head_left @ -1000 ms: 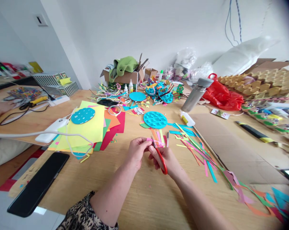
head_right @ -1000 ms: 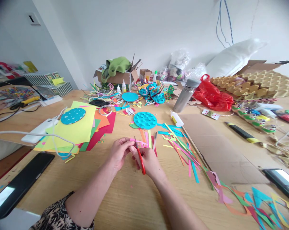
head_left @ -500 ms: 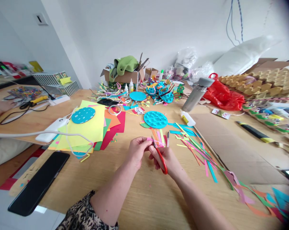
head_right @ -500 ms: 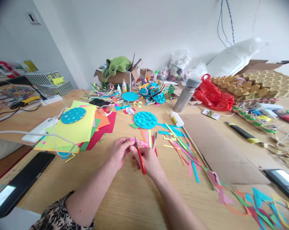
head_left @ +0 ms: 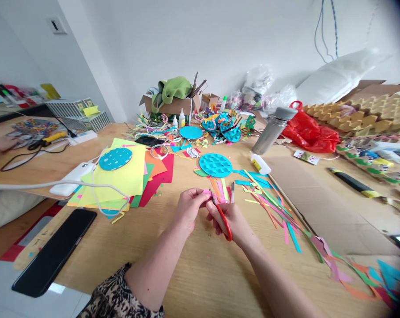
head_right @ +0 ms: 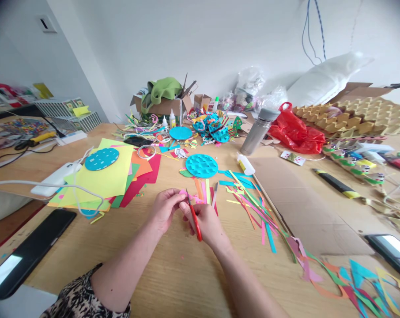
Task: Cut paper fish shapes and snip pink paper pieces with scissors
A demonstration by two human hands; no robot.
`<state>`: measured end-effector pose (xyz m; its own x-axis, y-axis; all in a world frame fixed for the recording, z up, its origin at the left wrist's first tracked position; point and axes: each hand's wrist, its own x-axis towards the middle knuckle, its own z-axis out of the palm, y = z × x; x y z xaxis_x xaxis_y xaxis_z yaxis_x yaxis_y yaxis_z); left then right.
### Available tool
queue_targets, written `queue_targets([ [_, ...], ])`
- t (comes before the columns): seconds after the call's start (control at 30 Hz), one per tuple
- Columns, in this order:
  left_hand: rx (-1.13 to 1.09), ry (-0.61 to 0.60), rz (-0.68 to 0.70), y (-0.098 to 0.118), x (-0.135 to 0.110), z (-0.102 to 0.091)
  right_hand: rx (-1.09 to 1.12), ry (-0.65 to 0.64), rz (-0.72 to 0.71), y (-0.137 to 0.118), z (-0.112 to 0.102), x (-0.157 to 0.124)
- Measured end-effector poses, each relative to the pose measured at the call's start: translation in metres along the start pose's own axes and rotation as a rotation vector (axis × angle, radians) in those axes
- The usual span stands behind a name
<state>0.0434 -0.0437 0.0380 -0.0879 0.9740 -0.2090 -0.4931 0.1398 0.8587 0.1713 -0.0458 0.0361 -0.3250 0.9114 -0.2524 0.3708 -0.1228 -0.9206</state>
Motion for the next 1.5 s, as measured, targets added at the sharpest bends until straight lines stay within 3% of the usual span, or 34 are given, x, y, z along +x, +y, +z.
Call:
queue_targets([
  [0.4, 0.064, 0.015, -0.006, 0.0061, 0.0028, -0.0028, 0.000, -0.017, 0.025, -0.0011, -0.0015, -0.0009],
  [0.63, 0.081, -0.058, -0.045, 0.0068, 0.0015, -0.0029, 0.002, -0.007, 0.023, -0.0016, -0.0008, 0.0001],
  [0.97, 0.083, -0.076, -0.062, 0.0072, 0.0029, -0.0042, -0.006, -0.022, -0.029, 0.0006, -0.0023, -0.0002],
  [1.5, 0.111, -0.140, -0.098, 0.0053, 0.0045, -0.0071, -0.003, -0.013, 0.007, -0.0014, -0.0015, -0.0003],
])
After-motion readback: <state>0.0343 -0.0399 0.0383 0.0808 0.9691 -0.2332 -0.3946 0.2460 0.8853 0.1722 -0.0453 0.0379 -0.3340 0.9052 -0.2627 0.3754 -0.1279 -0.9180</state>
